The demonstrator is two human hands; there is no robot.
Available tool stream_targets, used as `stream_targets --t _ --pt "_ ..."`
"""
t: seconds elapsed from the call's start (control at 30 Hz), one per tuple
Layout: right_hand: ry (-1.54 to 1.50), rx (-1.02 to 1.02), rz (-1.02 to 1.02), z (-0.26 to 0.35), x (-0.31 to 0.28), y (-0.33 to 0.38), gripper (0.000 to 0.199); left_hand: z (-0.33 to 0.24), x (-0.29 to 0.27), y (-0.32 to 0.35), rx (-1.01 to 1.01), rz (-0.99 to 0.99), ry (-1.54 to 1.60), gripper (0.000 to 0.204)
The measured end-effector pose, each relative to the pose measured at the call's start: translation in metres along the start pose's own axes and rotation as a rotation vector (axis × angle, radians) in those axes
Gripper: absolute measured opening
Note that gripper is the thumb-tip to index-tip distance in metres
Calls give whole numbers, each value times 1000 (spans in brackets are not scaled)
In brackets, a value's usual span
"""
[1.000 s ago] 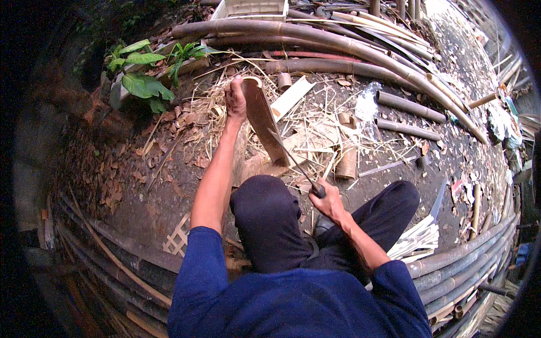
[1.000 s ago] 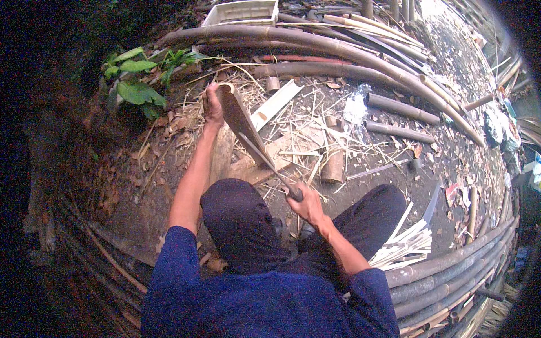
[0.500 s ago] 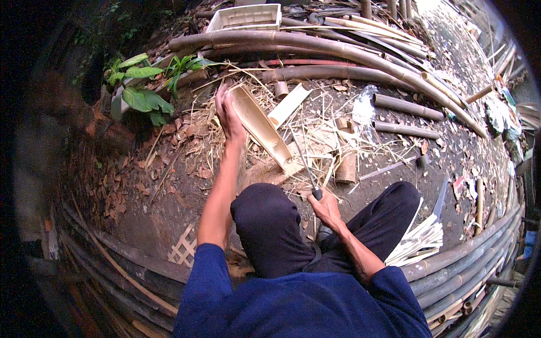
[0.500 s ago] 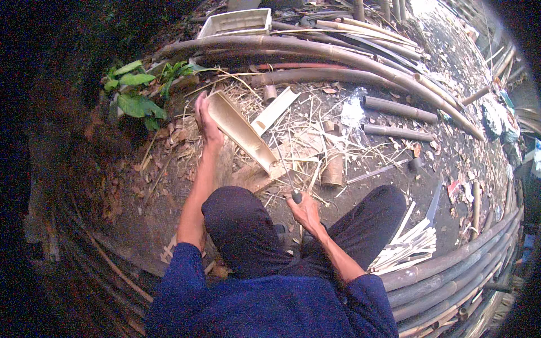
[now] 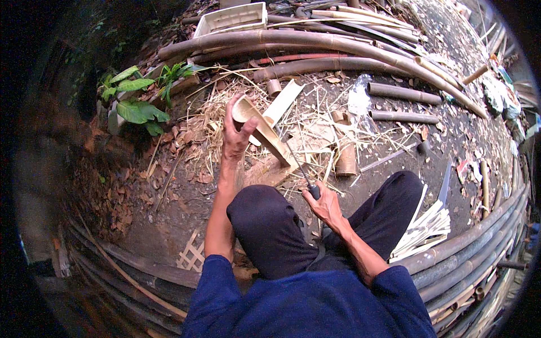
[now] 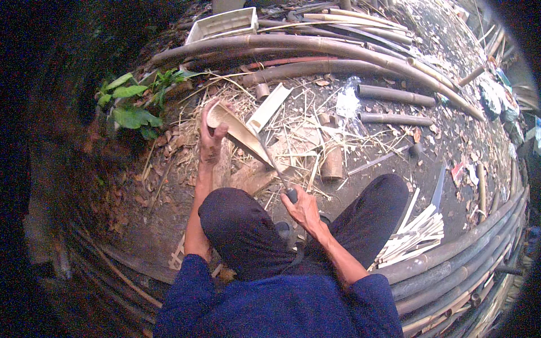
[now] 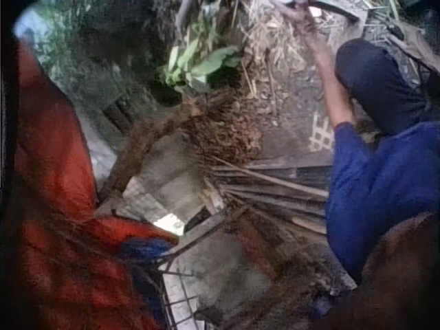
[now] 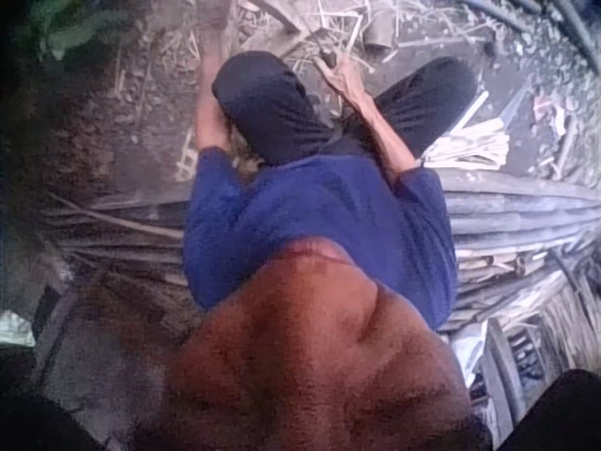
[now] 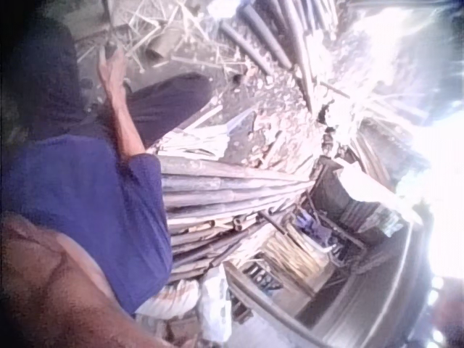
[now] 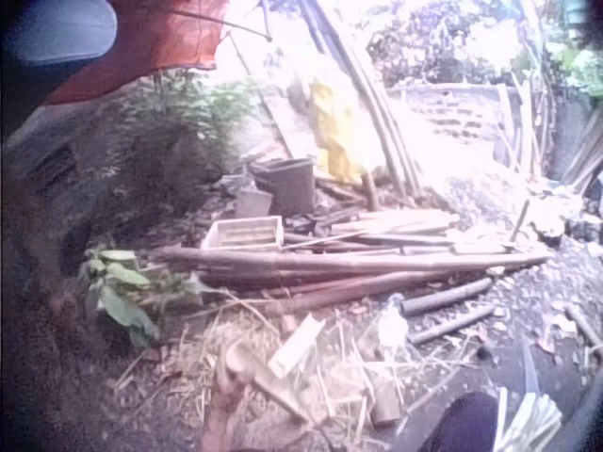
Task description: The person sits on the ground and uses a machete to split bamboo stalks into thin strips. They repeatedly cut, split, and separate the bamboo pieces, accumulating a pile of strips on the ground.
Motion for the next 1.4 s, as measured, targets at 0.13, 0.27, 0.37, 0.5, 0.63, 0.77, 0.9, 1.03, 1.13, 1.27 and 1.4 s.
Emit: stream_targets --t 0.13,0.27,0.37,0.5,0.63,0.77,0.9,1.03,1.13,1.27,1.4 --pt "37 -88 41 5 9 -7 34 -4 -13 7 127 -45 -176 102" --pt "50 -25 37 0 27 -9 34 7 -23 13 25 -97 -76 98" --pt "38 -42 -15 0 44 -7 34 2 -20 16 36 -135 -70 96" --pt "-5 -8 66 -4 44 -13 36 -1 -19 22 52 -106 -104 96" --pt "-162 -88 23 26 30 -37 40 -1 -16 29 42 -58 -160 100" --pt "-106 26 39 -33 48 -31 50 -1 -7 38 11 -43 -72 101" --pt "-94 219 149 -97 62 -21 62 -5 -18 34 34 -10 -143 100" --pt "-50 54 64 -25 43 -41 57 -2 -23 39 28 -63 -128 101" --pt "28 -51 89 -2 21 -60 53 -2 -15 21 90 -62 -234 100" --pt "135 -99 156 22 -11 -61 51 -19 1 17 147 -64 -414 96" --pt "-100 -202 197 80 -78 -71 47 -17 23 12 204 -96 -548 95"
Point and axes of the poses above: each hand's wrist, its own y-axis away from the middle knuckle, its own x-axis out of the palm, z = x × y, the point moved 3 cm from there along -y, towards the middle knuckle, and after that the axes turned 15 degrees about -x, right-handed, at the moved point
